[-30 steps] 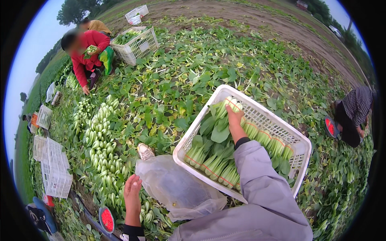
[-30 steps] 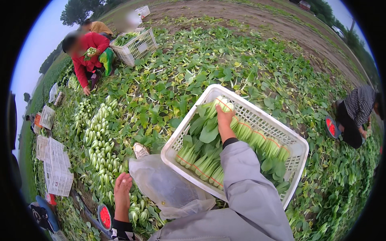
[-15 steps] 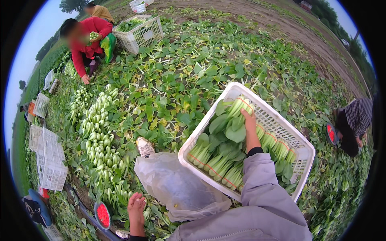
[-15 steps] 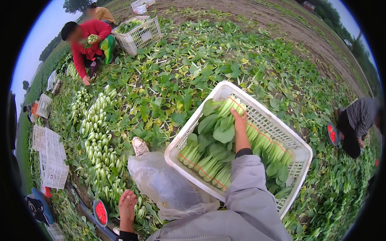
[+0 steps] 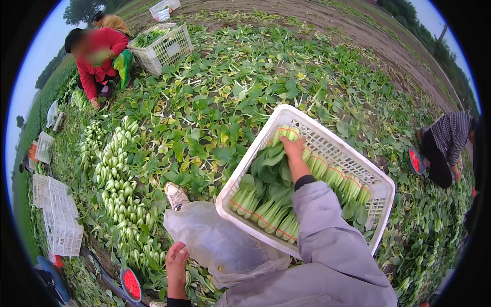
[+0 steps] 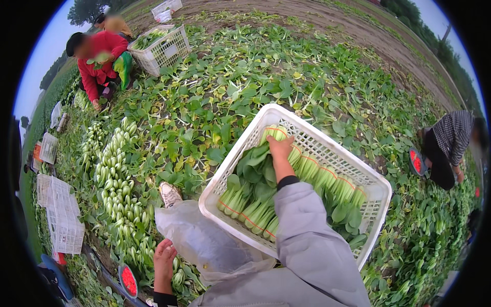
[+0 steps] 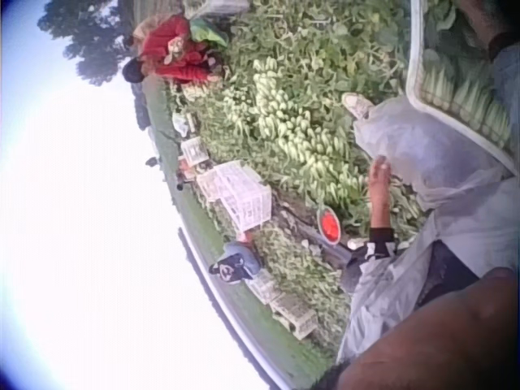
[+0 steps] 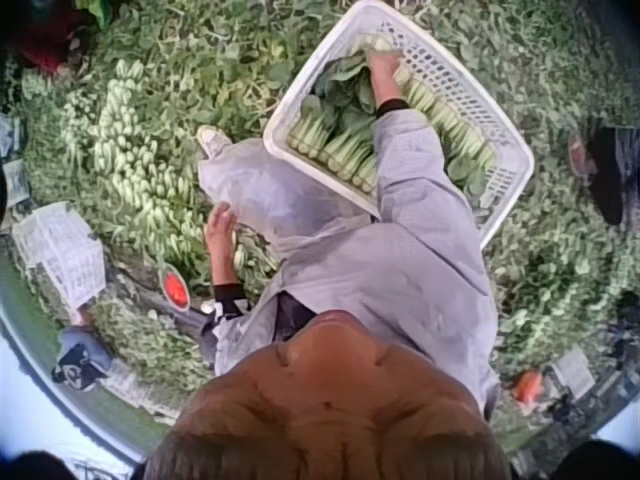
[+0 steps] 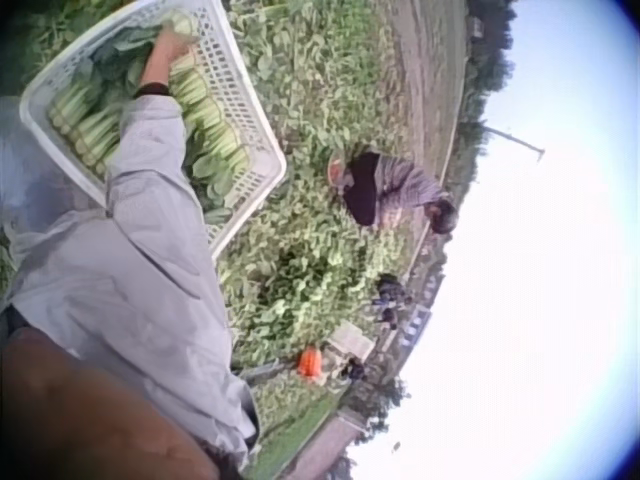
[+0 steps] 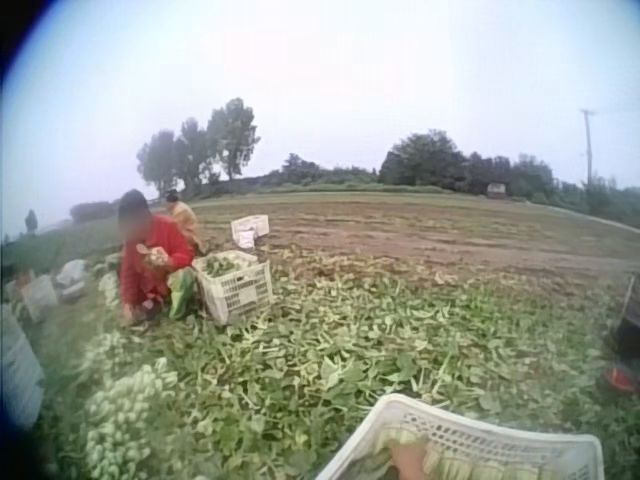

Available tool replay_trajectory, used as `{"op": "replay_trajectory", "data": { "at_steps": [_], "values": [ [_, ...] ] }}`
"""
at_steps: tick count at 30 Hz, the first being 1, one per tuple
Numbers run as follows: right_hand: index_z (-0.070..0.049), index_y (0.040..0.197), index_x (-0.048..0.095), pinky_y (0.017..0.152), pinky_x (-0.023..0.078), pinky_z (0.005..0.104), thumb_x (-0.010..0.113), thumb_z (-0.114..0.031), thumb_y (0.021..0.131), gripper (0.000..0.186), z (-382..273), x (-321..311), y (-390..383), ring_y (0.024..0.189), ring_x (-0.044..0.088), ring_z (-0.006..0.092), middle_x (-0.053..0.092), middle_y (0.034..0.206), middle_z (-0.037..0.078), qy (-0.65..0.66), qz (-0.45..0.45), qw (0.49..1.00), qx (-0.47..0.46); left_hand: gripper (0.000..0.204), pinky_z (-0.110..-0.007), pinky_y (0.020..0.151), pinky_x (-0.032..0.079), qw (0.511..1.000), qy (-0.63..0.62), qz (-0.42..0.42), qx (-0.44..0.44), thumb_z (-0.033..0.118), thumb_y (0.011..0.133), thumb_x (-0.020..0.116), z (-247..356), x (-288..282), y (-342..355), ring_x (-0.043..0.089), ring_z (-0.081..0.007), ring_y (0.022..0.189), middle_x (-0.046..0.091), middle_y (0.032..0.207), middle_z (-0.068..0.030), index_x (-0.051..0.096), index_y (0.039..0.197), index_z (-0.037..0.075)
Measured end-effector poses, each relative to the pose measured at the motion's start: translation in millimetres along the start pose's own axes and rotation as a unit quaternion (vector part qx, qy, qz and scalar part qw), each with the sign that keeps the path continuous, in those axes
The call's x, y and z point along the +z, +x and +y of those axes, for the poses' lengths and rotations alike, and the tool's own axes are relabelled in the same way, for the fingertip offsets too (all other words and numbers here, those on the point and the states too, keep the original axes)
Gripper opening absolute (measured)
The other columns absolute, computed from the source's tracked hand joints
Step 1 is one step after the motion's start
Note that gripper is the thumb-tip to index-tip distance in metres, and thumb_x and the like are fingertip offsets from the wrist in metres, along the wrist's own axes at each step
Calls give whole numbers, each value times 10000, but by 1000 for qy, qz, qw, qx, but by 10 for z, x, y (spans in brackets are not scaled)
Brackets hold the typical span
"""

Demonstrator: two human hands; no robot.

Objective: The person gathers small green vegetables from a pile on the ground, aligns them into a bundle, and secures the bundle with a red rubber band. The person then places the finished bundle into a white plastic crate. The process is repeated continuously.

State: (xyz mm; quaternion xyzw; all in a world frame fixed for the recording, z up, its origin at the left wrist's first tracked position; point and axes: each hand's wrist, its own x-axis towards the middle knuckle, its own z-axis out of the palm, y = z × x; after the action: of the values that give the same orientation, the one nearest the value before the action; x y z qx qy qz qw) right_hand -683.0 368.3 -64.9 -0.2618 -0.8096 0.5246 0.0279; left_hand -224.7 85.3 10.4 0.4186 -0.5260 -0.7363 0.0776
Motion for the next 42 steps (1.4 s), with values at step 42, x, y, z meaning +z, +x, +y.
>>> {"op": "replay_trajectory", "data": {
  "at_steps": [42],
  "values": [
    [-84,1306,468,826,487,351,608,-92,853,474,734,109,-4984,942,612,252,556,1156,172,-171,-763,590,-201,454,-412,847,420,757,592,249,119,121,674,721,-1974,-2400,-51,541,-292,1000,604,1062,-83,596,1111,120]
  ]
}}
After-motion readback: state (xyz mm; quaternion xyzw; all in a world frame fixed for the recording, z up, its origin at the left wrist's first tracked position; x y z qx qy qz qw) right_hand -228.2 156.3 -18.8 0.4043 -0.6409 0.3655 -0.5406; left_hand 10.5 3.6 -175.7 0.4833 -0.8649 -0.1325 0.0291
